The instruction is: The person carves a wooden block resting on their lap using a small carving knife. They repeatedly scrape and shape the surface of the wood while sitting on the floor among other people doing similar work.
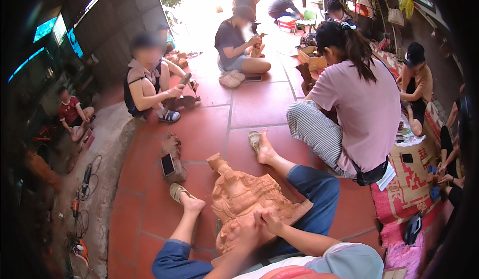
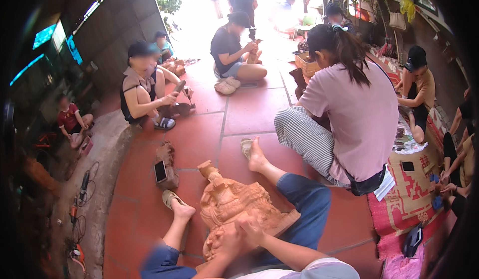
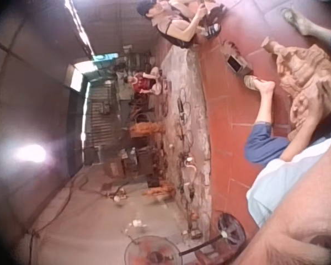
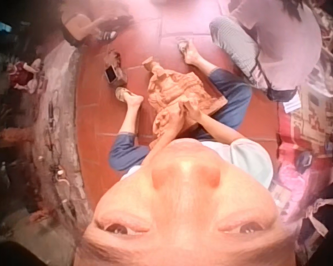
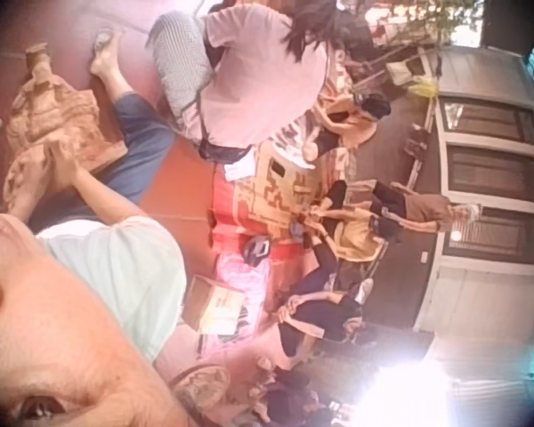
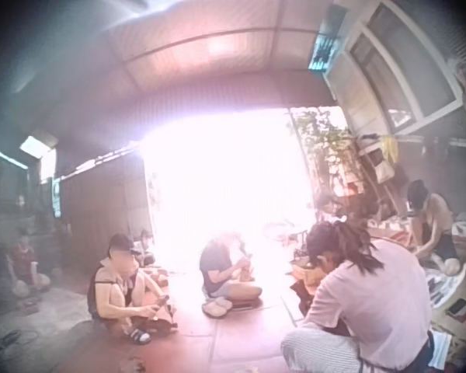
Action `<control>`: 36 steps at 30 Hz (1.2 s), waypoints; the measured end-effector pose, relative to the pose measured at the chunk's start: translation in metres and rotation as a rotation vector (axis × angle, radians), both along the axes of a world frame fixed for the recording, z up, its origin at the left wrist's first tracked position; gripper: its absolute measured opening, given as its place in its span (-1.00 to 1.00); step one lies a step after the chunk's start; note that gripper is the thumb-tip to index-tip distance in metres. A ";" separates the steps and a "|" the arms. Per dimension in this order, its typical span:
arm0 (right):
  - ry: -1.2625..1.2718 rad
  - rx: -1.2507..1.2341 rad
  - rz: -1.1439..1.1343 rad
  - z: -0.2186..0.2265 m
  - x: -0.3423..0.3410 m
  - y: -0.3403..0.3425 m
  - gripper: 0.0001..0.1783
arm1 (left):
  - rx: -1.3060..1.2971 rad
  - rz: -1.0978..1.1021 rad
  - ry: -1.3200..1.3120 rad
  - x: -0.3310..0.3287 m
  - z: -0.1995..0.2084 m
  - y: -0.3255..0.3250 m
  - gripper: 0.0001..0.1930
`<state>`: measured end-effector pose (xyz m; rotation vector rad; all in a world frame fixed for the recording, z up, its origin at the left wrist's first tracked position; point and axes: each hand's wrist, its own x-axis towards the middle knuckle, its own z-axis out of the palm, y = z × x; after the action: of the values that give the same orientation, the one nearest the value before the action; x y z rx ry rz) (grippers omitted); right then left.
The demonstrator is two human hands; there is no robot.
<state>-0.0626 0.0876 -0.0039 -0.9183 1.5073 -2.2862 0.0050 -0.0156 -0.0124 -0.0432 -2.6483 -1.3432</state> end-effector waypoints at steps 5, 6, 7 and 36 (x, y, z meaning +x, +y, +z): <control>-0.126 -0.039 0.088 0.008 0.000 0.006 -0.32 | -0.050 0.001 -0.021 0.001 0.040 0.004 -0.69; -0.113 0.016 0.033 0.007 -0.008 0.002 -0.31 | -0.103 0.002 -0.055 -0.008 0.049 0.002 -0.66; 0.037 -0.043 0.038 0.002 -0.014 -0.002 -0.37 | 0.043 0.008 -0.027 -0.017 0.034 -0.006 -0.69; 0.115 0.009 -0.030 0.010 0.000 0.004 -0.34 | 0.044 0.000 0.021 -0.011 0.014 0.005 -0.90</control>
<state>-0.0629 0.0914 0.0062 -1.0478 1.5868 -2.2804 -0.0064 -0.0108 0.0015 -0.0511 -2.6008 -1.3924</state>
